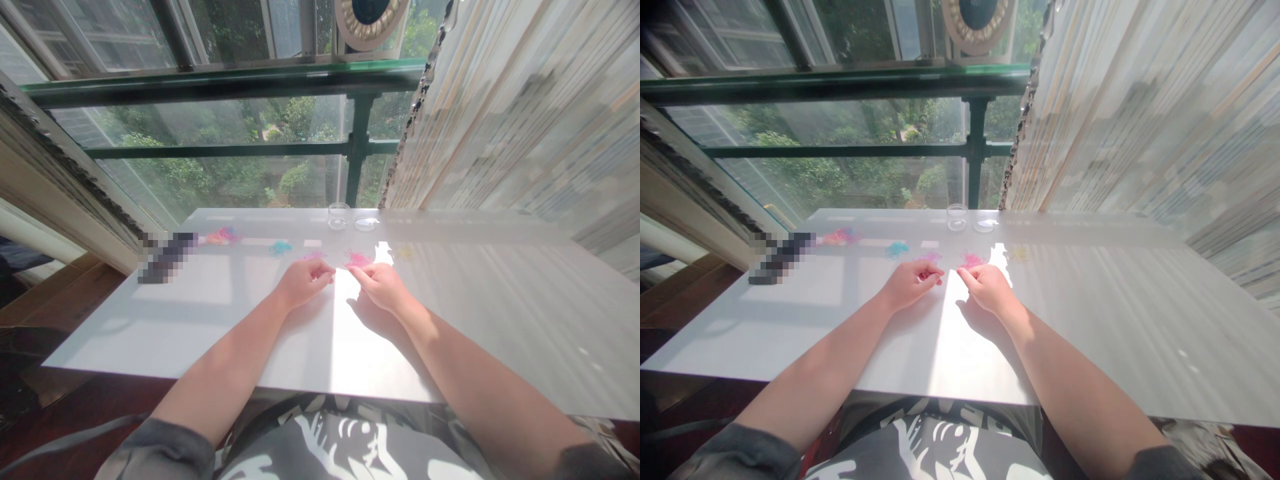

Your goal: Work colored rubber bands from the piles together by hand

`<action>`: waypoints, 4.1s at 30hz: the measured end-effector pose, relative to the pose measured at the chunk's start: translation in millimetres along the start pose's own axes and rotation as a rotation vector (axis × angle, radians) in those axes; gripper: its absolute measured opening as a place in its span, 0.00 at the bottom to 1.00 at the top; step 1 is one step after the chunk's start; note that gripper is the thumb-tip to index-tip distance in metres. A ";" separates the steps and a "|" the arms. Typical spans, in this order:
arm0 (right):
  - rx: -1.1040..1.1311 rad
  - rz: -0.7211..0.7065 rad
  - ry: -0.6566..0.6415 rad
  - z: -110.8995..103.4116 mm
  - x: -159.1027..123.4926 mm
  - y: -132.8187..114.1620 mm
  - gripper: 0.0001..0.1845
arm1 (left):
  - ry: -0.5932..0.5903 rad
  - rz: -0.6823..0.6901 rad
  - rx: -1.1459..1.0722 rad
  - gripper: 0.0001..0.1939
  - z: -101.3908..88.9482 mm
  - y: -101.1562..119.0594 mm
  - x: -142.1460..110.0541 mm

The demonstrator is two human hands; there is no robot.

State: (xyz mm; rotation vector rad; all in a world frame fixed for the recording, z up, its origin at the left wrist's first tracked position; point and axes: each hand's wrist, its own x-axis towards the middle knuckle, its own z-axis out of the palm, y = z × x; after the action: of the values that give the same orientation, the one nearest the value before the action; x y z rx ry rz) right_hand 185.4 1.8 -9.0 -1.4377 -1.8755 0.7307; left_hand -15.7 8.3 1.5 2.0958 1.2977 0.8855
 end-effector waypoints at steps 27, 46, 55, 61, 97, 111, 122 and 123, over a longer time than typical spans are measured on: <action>0.152 -0.024 -0.219 5.6 -2.4 3.3 0.08 | 0.595 -0.699 0.492 0.20 -134.4 -148.4 -22.3; 0.116 0.018 -0.256 6.5 -5.9 3.0 0.09 | 0.655 -0.466 0.291 0.13 -119.4 -130.6 -21.2; 0.025 -0.026 -0.210 2.9 -6.8 -8.7 0.10 | 0.180 0.045 0.045 0.08 -58.7 -18.3 9.9; 0.017 -0.088 -0.144 0.1 -6.6 -9.0 0.10 | 0.031 0.192 -0.060 0.07 -19.4 28.8 20.2; 0.113 -0.097 -0.141 -0.1 -8.7 -10.1 0.11 | -0.043 0.064 -0.098 0.07 8.8 10.0 3.5; 0.126 -0.085 -0.143 2.7 -8.1 -6.4 0.11 | -0.065 0.028 -0.066 0.09 6.9 12.1 2.9; 0.115 -0.091 -0.133 2.0 -8.0 -7.4 0.11 | -0.056 0.012 -0.064 0.09 7.1 11.7 2.6; 0.114 -0.094 -0.129 2.1 -7.8 -7.2 0.11 | -0.055 0.008 -0.063 0.09 7.0 11.7 2.6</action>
State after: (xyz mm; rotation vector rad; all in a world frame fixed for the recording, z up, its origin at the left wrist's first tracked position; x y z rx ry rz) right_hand 180.8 -7.6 -6.1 -1.2492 -1.9511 0.8874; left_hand -2.9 5.3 6.0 2.0639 1.2188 0.8550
